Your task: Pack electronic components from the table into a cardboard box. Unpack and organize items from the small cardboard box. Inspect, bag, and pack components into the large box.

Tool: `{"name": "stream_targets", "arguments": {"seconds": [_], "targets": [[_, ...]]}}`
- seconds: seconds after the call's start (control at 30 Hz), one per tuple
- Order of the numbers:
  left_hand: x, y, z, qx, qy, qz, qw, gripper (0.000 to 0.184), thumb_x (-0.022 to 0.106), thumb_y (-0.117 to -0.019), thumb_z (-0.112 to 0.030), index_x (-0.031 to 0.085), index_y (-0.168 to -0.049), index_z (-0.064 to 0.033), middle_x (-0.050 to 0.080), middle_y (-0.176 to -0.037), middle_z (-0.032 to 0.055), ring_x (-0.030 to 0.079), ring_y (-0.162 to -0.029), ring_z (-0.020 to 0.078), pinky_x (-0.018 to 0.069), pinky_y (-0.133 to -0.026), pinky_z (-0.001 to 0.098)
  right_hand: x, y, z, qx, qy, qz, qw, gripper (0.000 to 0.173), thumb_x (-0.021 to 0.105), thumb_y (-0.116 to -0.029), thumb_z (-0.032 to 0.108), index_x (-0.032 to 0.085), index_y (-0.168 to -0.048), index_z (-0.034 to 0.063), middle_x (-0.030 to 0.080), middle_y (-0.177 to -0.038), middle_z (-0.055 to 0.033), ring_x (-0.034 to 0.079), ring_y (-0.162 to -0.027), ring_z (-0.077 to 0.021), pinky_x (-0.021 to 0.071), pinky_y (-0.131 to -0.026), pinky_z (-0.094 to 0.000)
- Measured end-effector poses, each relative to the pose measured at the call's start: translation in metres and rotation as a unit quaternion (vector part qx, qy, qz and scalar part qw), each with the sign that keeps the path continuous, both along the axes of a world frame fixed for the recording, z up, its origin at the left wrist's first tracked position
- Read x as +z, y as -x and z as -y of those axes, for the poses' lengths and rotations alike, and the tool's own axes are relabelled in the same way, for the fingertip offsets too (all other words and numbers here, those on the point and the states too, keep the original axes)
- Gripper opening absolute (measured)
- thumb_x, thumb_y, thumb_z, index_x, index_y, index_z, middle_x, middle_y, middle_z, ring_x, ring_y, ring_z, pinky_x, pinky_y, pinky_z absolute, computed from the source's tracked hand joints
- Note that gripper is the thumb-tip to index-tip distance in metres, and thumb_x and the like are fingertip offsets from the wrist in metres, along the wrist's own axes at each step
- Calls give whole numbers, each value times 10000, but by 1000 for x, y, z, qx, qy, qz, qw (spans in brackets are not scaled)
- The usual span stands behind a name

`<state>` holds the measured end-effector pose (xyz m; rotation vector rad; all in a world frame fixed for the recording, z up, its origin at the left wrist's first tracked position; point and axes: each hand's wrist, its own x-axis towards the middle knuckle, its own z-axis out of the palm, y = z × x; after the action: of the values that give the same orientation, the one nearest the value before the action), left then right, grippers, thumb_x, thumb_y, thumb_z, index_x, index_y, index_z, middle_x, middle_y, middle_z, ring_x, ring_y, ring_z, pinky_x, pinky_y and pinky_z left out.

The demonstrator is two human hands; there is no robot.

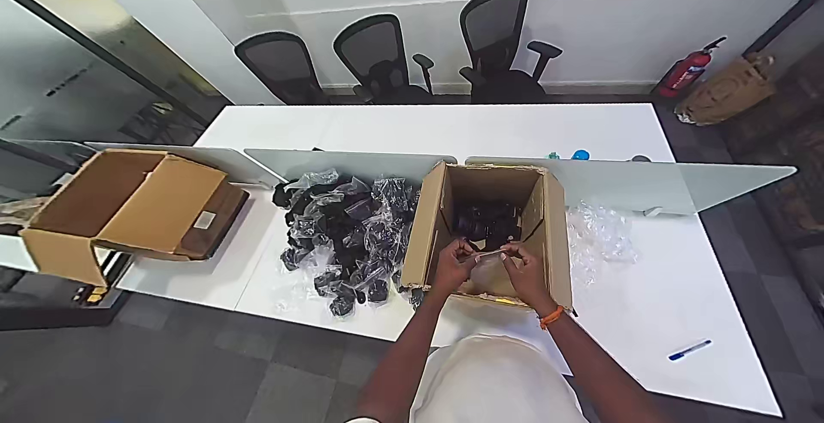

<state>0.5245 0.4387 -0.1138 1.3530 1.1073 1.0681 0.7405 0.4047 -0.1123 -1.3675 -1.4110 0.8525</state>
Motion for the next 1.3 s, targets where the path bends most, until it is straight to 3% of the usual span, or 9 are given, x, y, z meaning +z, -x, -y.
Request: {"name": "stream_targets", "arguments": {"seconds": [0.13,0.33,0.7,0.77,0.97,1.17,1.3], "targets": [[1,-2,2,-22,-11,-55,998,233,801,-850,-95,669,-1023,-13,735,-945,73,713,-857,144,610,-814,330,-1,0,-1,9,-15,45,999,175,645,-974,214,756,-1040,96,701,-1066,-48,655,-1045,-129,555,-947,-320],[5,-6,6,-80,-76,-137,984,148,731,-921,-118,720,-1037,-26,747,-1020,65,711,-944,114,585,-910,319,2,3,1,62,-3,96,993,182,650,-967,243,771,-1016,116,704,-1043,-31,644,-1034,-127,533,-950,-335],[4,-4,6,-101,-75,-180,976,25,660,-879,-35,652,-888,-14,701,-878,77,667,-804,153,562,-761,345,3,6,5,99,-2,130,987,194,657,-967,316,774,-989,163,728,-1037,33,645,-1048,-94,482,-1002,-398],[4,-5,6,-106,-72,-188,974,48,667,-883,-63,657,-907,-22,700,-882,76,666,-805,153,563,-759,350,1,5,5,97,-6,147,984,196,645,-968,325,772,-977,177,727,-1028,48,643,-1040,-87,466,-1005,-410],[9,-6,9,-134,-82,-151,976,152,712,-928,-113,706,-1053,-27,743,-1035,67,708,-937,113,589,-893,312,5,4,6,88,6,165,982,168,632,-958,304,749,-954,183,715,-995,58,635,-1024,-90,453,-1011,-409],[4,-4,10,-106,-127,-179,970,40,652,-896,-39,676,-896,-8,702,-877,93,673,-821,155,569,-781,340,3,7,9,140,-13,141,980,214,599,-1007,290,764,-1042,157,714,-1071,22,636,-1081,-98,488,-1023,-371],[3,-2,11,-97,-141,-171,970,49,622,-877,-12,668,-859,-14,701,-863,82,672,-814,155,569,-772,347,0,10,12,123,-43,222,966,266,561,-1020,335,761,-1074,167,722,-1098,15,650,-1084,-126,503,-994,-386]]}}
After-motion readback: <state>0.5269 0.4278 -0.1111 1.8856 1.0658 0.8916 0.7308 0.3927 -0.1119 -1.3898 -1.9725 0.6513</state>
